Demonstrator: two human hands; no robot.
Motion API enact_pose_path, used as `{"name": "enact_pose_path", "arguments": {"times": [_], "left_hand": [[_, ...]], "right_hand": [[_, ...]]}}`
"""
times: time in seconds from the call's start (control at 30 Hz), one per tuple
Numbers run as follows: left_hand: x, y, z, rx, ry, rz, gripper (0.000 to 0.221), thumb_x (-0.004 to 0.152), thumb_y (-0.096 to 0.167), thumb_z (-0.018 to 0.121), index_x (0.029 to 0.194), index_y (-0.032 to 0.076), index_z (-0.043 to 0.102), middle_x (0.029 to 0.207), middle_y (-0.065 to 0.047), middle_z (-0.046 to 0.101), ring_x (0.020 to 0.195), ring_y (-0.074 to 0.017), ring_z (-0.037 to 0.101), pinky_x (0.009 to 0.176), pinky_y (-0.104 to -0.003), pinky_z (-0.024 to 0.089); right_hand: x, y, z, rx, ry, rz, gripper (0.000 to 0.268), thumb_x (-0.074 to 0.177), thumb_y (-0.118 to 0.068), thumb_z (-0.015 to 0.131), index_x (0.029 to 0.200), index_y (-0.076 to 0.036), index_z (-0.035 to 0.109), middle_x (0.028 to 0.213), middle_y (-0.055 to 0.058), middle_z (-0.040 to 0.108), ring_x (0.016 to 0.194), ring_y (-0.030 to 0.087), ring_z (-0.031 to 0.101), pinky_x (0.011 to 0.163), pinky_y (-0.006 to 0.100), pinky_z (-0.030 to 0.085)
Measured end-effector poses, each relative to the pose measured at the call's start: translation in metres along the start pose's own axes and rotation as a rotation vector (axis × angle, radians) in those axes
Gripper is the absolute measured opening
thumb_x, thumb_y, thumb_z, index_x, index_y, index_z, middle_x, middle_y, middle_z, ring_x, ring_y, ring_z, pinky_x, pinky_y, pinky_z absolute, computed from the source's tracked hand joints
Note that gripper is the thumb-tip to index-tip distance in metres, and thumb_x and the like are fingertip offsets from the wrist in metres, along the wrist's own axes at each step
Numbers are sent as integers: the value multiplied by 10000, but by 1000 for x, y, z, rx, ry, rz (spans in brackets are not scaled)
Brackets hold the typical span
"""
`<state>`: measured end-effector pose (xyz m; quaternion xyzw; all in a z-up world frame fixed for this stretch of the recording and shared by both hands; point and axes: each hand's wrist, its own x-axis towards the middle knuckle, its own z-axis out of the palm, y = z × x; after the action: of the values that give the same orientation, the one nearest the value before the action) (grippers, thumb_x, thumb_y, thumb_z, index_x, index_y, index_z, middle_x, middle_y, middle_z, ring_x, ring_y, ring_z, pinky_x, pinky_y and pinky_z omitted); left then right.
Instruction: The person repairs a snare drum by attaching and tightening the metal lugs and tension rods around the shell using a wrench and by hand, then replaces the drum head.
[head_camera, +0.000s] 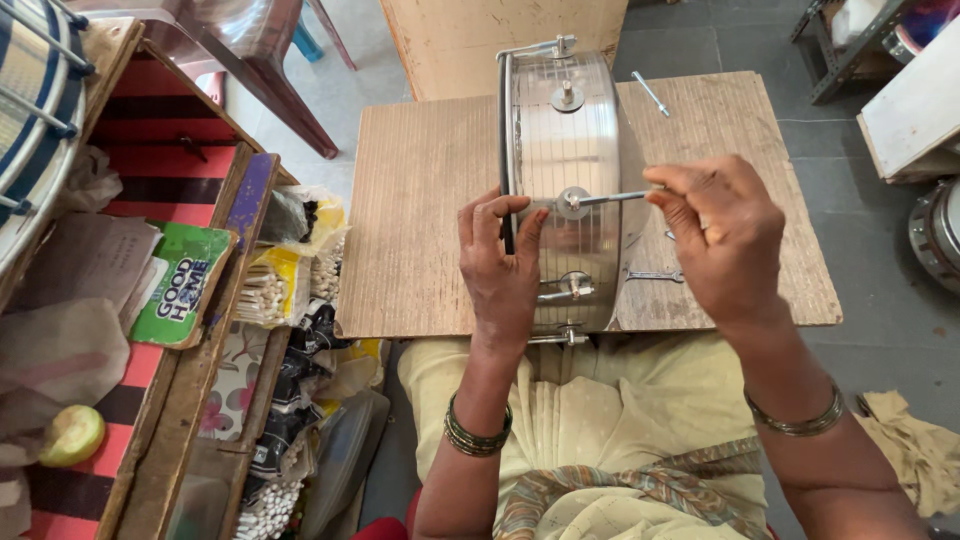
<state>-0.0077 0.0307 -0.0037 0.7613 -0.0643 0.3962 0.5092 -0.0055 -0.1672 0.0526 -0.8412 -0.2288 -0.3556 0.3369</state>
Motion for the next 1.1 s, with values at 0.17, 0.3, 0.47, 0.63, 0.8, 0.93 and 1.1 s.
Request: {"name": "enact_pose_path", "arguments": {"times": [0.17,0.3,0.47,0.63,0.8,0.93,1.1], "left_hand": [[0,1,-4,-33,-18,-88,195,995,139,746,1162,77,667,1208,-116,602,1081,-215,644,840,-342,575],[0,3,-4,-96,-93,-113,244,1020,82,695,1254,148,719,1255,-117,538,1069,-205,624,823,-309,605],[-4,4,-2,-9,-136,10,306,1022,39,673,1258,223,736,1296,-126,507,1210,-215,592,967,-307,613],[-3,3,-5,3,-131,27,315,1000,12,681,1225,222,750,1275,-126,551,1222,-236,573,972,-327,619],[1,2,-9,42,-131,33,339,976,-6,690,1227,214,752,1236,-104,639,1205,-264,559,953,-360,554],[2,4,-9,45,-128,9,314,983,-2,687,1216,199,747,1250,-120,620,1229,-272,545,913,-349,558],[0,4,-9,43,-125,6,302,998,-9,687,1207,198,754,1268,-131,589,1221,-265,553,913,-348,579]], "right_hand": [[-10,10,4,92,16,156,185,1053,-58,771,1235,-38,743,1043,78,681,846,129,673,704,264,563],[-20,25,16,525,-27,457,219,1030,-63,708,1237,6,712,1028,60,676,837,107,677,689,239,604],[-16,35,29,840,-36,667,249,1000,-67,695,1223,42,690,956,64,706,789,107,680,642,245,603],[-3,33,33,835,-60,668,185,1022,-49,686,1180,47,683,939,66,688,807,103,680,635,244,603],[4,31,38,757,-97,598,140,1015,-23,677,1143,35,668,924,73,690,815,96,681,628,238,601],[4,33,39,752,-34,548,89,1036,0,665,1109,50,663,954,84,694,839,112,698,658,255,612],[-5,25,31,722,33,353,65,1087,32,656,1152,38,653,1054,109,710,915,125,702,805,279,649]]}}
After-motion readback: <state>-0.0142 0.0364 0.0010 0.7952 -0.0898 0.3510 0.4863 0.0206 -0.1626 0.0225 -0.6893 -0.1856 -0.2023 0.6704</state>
